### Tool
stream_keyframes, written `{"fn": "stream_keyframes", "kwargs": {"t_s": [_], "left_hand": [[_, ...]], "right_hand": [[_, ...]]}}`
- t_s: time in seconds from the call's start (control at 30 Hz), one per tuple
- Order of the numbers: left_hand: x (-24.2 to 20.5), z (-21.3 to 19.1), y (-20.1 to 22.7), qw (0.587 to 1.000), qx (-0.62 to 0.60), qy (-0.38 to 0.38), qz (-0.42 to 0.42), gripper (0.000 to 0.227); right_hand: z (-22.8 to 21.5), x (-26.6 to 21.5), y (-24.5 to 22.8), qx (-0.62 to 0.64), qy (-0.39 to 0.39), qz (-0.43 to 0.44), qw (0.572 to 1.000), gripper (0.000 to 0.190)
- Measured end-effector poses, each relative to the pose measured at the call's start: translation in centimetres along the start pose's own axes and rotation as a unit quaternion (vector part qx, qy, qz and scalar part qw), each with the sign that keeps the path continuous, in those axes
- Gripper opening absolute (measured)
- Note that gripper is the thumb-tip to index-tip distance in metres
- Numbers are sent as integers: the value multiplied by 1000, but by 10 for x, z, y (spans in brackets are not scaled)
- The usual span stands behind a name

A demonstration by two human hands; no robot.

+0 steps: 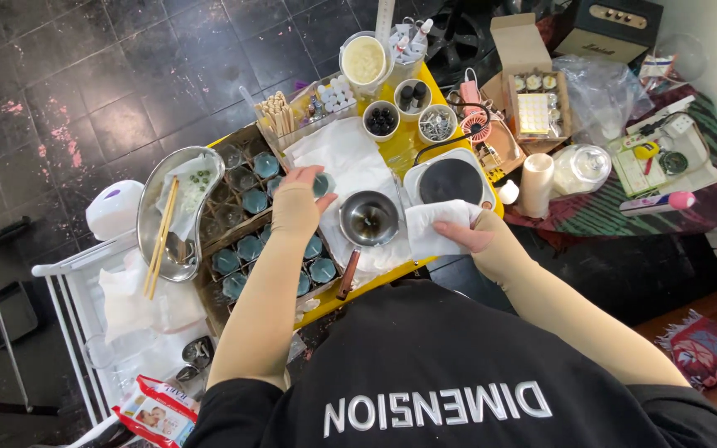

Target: Cleaning small blue candle containers with a white cloth and cleaning solution.

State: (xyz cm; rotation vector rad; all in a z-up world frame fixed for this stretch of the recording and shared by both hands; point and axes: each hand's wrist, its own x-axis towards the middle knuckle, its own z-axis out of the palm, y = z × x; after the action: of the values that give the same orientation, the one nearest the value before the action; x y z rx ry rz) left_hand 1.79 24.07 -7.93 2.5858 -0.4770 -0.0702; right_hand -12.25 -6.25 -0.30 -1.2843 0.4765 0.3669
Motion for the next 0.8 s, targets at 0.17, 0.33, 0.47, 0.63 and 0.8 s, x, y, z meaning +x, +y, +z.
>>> {"fn": "stream_keyframes", "kwargs": {"t_s": [0.17, 0.33, 0.47, 0.63, 0.8], "left_hand": [[-34, -44, 50, 907, -414, -42, -64, 56], [-61, -64, 83, 722, -680, -111, -64, 55], [-75, -67, 97, 738, -669, -68, -56, 56], [-79, -70, 101, 843, -534, 62, -24, 51], [-86, -65, 98, 837, -538, 92, -49, 53]], "right_hand": [[10, 17, -10, -44, -43, -40, 997, 28], [44, 32, -24, -88, -51, -60, 993, 25], [71, 20, -33, -35, -91, -84, 992, 27], [85, 5, -43, 24, -187, -102, 977, 34], [82, 6, -36, 42, -198, -77, 976, 33]]}}
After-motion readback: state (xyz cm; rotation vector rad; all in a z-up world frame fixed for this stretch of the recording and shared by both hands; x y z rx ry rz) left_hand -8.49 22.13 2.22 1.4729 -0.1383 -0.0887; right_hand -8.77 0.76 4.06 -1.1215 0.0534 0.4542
